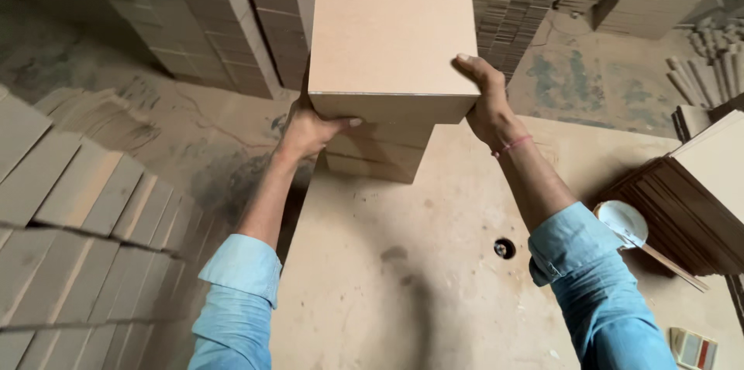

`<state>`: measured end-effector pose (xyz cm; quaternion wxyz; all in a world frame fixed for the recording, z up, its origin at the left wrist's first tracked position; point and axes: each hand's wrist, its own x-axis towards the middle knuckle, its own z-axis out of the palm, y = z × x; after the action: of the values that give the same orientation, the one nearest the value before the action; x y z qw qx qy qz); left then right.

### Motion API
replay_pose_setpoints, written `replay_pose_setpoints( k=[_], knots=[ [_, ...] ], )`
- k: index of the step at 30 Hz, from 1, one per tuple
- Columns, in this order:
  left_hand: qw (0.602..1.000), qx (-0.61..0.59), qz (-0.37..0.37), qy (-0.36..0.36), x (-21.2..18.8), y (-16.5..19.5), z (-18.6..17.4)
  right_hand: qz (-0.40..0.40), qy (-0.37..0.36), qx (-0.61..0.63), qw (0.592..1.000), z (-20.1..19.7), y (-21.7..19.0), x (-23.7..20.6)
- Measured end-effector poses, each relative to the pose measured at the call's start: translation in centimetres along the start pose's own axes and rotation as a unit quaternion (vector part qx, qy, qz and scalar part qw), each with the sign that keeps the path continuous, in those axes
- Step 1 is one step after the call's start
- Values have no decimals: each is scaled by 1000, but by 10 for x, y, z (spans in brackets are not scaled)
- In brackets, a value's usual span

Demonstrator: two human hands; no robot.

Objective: The person assembles cardboard boxes by applying glue to the edges of a box frame, placing a lid on top, and securing it with a pneumatic nail gun. The process is repeated for multiple boxes, with finished units stacked on the table.

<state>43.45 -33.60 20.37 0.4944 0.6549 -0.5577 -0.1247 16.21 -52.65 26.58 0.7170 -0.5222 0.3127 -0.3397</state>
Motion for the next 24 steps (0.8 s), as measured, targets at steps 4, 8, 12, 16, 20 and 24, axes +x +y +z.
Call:
replay_pose_setpoints(
  k=[4, 8, 12, 16, 20, 24],
  knots=[
    [999, -21, -22, -25, 41, -16, -7, 10, 24, -6, 1000, 10, 13, 41],
    [994, -20, -62, -84, 47, -30, -11, 38, 56, 10, 998, 16, 32, 48],
    [990, -42, -89, -100, 46, -37, -14, 47, 42, 57, 996, 16, 40, 45],
    [990, -62, -96, -77, 48, -36, -16, 59, 81, 39, 994, 18, 44, 50],
    [993, -11, -105, -56, 50, -33, -15, 47, 69, 31, 996, 18, 48, 52],
    [990, 10, -133, -48, 49, -31, -10, 27, 19, -20, 999, 11, 44, 45]
  ],
)
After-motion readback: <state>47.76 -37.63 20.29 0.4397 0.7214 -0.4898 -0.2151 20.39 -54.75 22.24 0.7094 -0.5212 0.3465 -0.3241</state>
